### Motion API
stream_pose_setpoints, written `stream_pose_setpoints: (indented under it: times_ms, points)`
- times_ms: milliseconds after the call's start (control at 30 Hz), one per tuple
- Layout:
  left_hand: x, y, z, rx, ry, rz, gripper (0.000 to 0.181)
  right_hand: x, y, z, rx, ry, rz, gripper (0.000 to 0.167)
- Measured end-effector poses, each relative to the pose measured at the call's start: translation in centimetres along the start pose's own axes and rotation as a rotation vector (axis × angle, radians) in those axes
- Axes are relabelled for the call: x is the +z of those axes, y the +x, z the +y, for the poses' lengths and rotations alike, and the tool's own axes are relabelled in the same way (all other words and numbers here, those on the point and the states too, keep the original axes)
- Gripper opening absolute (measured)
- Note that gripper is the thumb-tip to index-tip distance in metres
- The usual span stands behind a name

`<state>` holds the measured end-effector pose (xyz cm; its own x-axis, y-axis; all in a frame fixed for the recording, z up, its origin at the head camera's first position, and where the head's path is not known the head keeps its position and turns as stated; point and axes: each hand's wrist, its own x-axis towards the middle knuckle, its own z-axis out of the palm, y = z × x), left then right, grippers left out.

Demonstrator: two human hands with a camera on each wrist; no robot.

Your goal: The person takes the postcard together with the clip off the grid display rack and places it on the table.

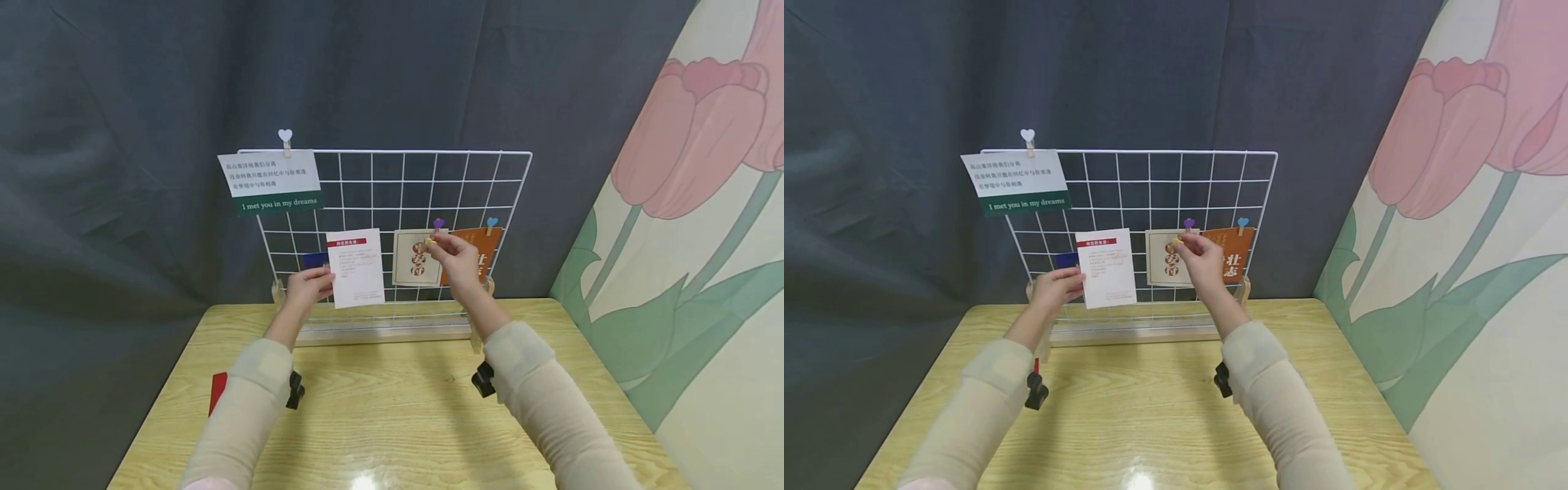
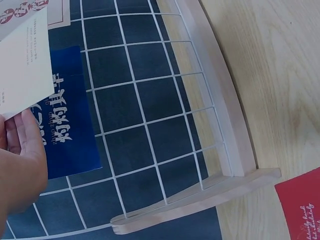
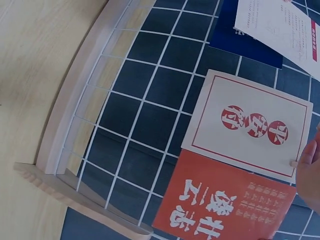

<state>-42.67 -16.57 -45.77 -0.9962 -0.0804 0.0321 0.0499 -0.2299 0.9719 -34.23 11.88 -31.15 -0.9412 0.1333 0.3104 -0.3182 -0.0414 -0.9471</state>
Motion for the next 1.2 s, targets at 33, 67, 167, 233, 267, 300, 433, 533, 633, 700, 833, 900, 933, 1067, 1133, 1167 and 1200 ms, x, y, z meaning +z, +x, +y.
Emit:
stream_pose_setpoints:
  times_ms: [33,67,167,233,267,300,433,533,633,700,833,900,933,1067,1133,1167,1200]
  points:
    - [0.3,-0.8,0.6,0.007,0.001,-0.001,0.025,-0.1,-0.1,0.1,-0.001,-0.002,-0.002,0.026]
    - [0.8,-1.9,1.5,0.01,0.017,0.011,0.023,-0.1,-0.2,0.2,0.0,-0.003,-0.004,0.026]
    - [3.4,-6.6,6.1,-0.082,0.108,0.097,0.028,-0.3,-0.4,0.5,0.006,0.009,-0.003,0.026]
    - [3.9,-7.9,7.0,-0.084,0.109,0.106,0.028,-0.4,-0.6,0.7,0.013,0.017,-0.001,0.026]
    - [3.0,-6.3,5.1,-0.065,0.074,0.079,0.025,-0.4,-0.7,0.8,0.014,0.022,0.0,0.027]
    - [2.1,-5.1,3.6,-0.037,0.028,0.038,0.024,-0.5,-0.7,0.9,0.016,0.021,0.002,0.026]
    - [0.0,-2.1,-0.4,-0.02,-0.007,0.013,0.026,-0.8,-0.9,1.3,0.027,0.0,0.008,0.026]
    - [1.6,-5.1,2.4,-0.077,0.059,0.085,0.029,-0.9,-1.0,1.6,0.044,-0.013,0.019,0.025]
    - [1.8,-5.6,2.4,-0.068,0.044,0.081,0.026,-1.1,-1.2,1.9,0.053,-0.02,0.027,0.025]
    - [1.1,-4.9,1.1,-0.053,0.039,0.08,0.026,-1.2,-1.3,2.1,0.053,-0.012,0.035,0.025]
    - [1.4,-6.3,1.8,-0.047,0.031,0.081,0.025,-1.5,-1.4,2.6,0.049,-0.001,0.056,0.026]
    - [1.6,-7.0,2.2,-0.053,0.036,0.083,0.024,-1.6,-1.5,2.9,0.054,0.001,0.065,0.026]
    - [1.7,-7.5,2.5,-0.054,0.042,0.088,0.024,-1.7,-1.6,3.0,0.056,0.002,0.064,0.026]
    - [2.7,-9.9,4.4,-0.088,0.098,0.131,0.027,-1.9,-1.9,3.5,0.063,-0.035,0.052,0.025]
    - [2.6,-10.2,4.3,-0.099,0.1,0.141,0.027,-2.0,-2.1,3.7,0.061,-0.052,0.046,0.025]
    - [1.7,-9.2,2.8,-0.073,0.06,0.103,0.024,-2.1,-2.1,3.8,0.061,-0.055,0.044,0.025]
    - [1.4,-8.9,2.2,-0.076,0.053,0.1,0.024,-2.1,-2.2,3.9,0.061,-0.052,0.04,0.025]
